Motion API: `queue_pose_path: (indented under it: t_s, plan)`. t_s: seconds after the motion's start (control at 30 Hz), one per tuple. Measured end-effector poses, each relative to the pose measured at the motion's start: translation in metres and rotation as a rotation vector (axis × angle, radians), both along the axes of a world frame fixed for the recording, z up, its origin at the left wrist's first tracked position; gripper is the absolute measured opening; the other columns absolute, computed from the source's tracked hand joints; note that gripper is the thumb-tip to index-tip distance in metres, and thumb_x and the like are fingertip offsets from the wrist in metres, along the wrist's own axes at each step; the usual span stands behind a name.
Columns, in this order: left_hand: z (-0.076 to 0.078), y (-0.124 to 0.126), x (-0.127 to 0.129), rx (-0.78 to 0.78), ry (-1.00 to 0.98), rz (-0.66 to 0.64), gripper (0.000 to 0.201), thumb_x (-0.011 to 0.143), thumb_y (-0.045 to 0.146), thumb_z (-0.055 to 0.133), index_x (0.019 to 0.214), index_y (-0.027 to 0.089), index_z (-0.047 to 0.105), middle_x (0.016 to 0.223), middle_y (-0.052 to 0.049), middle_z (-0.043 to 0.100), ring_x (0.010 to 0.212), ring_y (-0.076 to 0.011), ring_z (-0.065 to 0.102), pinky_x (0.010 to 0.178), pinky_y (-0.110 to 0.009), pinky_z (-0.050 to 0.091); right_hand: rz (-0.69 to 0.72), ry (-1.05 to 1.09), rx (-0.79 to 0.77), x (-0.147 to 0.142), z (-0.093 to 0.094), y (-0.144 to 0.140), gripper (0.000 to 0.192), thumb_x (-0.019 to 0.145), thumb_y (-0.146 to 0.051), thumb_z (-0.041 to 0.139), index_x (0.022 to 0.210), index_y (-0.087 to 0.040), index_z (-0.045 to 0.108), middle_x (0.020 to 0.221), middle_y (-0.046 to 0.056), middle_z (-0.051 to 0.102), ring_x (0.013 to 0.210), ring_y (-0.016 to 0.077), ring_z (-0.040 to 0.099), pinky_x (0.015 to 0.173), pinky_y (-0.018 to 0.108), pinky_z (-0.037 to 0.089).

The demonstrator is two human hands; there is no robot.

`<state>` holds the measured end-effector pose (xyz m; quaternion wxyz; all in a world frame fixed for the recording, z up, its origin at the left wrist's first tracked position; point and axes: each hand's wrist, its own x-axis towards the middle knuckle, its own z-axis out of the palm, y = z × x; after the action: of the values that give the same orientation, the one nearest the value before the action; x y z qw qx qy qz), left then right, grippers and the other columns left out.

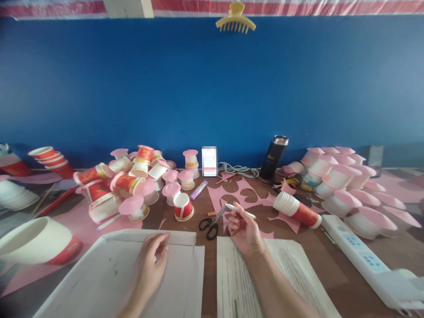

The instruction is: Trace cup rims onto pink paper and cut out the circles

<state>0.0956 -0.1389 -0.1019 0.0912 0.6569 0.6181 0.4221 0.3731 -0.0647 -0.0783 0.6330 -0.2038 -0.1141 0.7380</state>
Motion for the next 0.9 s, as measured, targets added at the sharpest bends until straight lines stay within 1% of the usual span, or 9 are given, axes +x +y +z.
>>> queue_pose_path:
  t_s: [0.13, 0.2, 0.23, 0.3, 0.4, 0.5, 0.57, 0.67, 0.9]
  plan:
    - [0.027, -0.012, 0.023, 0.068, 0.137, -0.039, 0.031, 0.086, 0.016, 0.045, 0.114, 0.020, 0.057, 0.111, -0.011, 0.059, 0.101, -0.0224, 0.059, 0.086, -0.038, 0.052, -0.005, -0.017, 0.002, 0.000, -0.001, 0.002, 0.023, 0.076, -0.019, 0.070, 0.097, -0.019, 0.062, 0.071, -0.003, 0.058, 0.053, 0.0027, 0.046, 0.041, 0.010, 0.040]
    - [0.036, -0.022, 0.050, 0.105, 0.185, -0.181, 0.035, 0.086, 0.011, 0.043, 0.117, 0.020, 0.056, 0.113, -0.011, 0.061, 0.104, -0.0212, 0.058, 0.089, -0.035, 0.050, -0.012, -0.022, -0.001, 0.000, 0.000, 0.003, 0.023, 0.075, -0.019, 0.071, 0.097, -0.019, 0.062, 0.071, -0.003, 0.059, 0.052, 0.0027, 0.046, 0.040, 0.010, 0.040]
    - [0.036, -0.026, 0.066, 0.088, 0.218, -0.318, 0.037, 0.085, 0.010, 0.043, 0.119, 0.021, 0.056, 0.114, -0.010, 0.061, 0.105, -0.0201, 0.058, 0.089, -0.033, 0.050, -0.014, -0.018, -0.001, 0.000, 0.000, 0.003, 0.023, 0.076, -0.019, 0.071, 0.097, -0.019, 0.062, 0.071, -0.003, 0.059, 0.052, 0.0026, 0.046, 0.041, 0.010, 0.040]
    - [0.029, -0.034, 0.099, 0.068, 0.280, -0.592, 0.031, 0.084, 0.013, 0.048, 0.111, 0.023, 0.060, 0.109, -0.006, 0.065, 0.100, -0.0177, 0.060, 0.086, -0.028, 0.051, -0.011, -0.002, 0.004, 0.001, 0.000, 0.003, 0.023, 0.076, -0.018, 0.070, 0.099, -0.018, 0.062, 0.071, -0.002, 0.059, 0.052, 0.0026, 0.046, 0.041, 0.010, 0.041]
    - [0.006, -0.041, 0.135, 0.105, 0.380, -0.791, 0.022, 0.083, 0.028, 0.057, 0.103, 0.019, 0.063, 0.107, -0.004, 0.068, 0.103, -0.0189, 0.060, 0.090, -0.029, 0.049, -0.001, 0.019, 0.014, 0.001, -0.002, 0.004, 0.023, 0.078, -0.018, 0.068, 0.100, -0.016, 0.062, 0.072, -0.001, 0.060, 0.053, 0.0025, 0.047, 0.041, 0.009, 0.041]
    - [-0.012, -0.044, 0.147, 0.115, 0.432, -0.806, 0.039, 0.083, 0.039, 0.058, 0.115, 0.017, 0.058, 0.120, -0.005, 0.064, 0.114, -0.0209, 0.055, 0.097, -0.032, 0.045, -0.022, 0.017, 0.013, 0.000, -0.004, 0.004, 0.022, 0.078, -0.018, 0.068, 0.100, -0.016, 0.063, 0.071, 0.000, 0.060, 0.052, 0.0026, 0.047, 0.041, 0.009, 0.041]
    - [-0.017, -0.045, 0.145, 0.122, 0.425, -0.801, 0.042, 0.085, 0.040, 0.055, 0.121, 0.018, 0.055, 0.124, -0.004, 0.062, 0.117, -0.0206, 0.053, 0.100, -0.033, 0.043, -0.064, -0.003, 0.002, 0.000, 0.001, 0.005, 0.021, 0.077, -0.017, 0.068, 0.098, -0.017, 0.064, 0.070, -0.001, 0.061, 0.051, 0.0029, 0.047, 0.040, 0.009, 0.042]
    - [-0.016, -0.047, 0.141, 0.111, 0.416, -0.797, 0.043, 0.084, 0.039, 0.056, 0.122, 0.018, 0.055, 0.124, -0.004, 0.062, 0.116, -0.0210, 0.053, 0.100, -0.032, 0.042, -0.115, -0.031, -0.008, 0.002, 0.025, 0.003, 0.020, 0.076, -0.016, 0.069, 0.095, -0.016, 0.065, 0.068, -0.002, 0.060, 0.049, 0.0028, 0.046, 0.039, 0.009, 0.041]
    - [-0.019, -0.053, 0.146, 0.119, 0.418, -0.774, 0.045, 0.084, 0.039, 0.058, 0.124, 0.019, 0.054, 0.123, -0.003, 0.062, 0.117, -0.0195, 0.053, 0.101, -0.031, 0.042, -0.177, -0.146, 0.076, 0.017, 0.115, 0.010, 0.015, 0.078, -0.017, 0.065, 0.093, -0.016, 0.062, 0.064, -0.004, 0.056, 0.046, 0.0008, 0.043, 0.038, 0.007, 0.038]
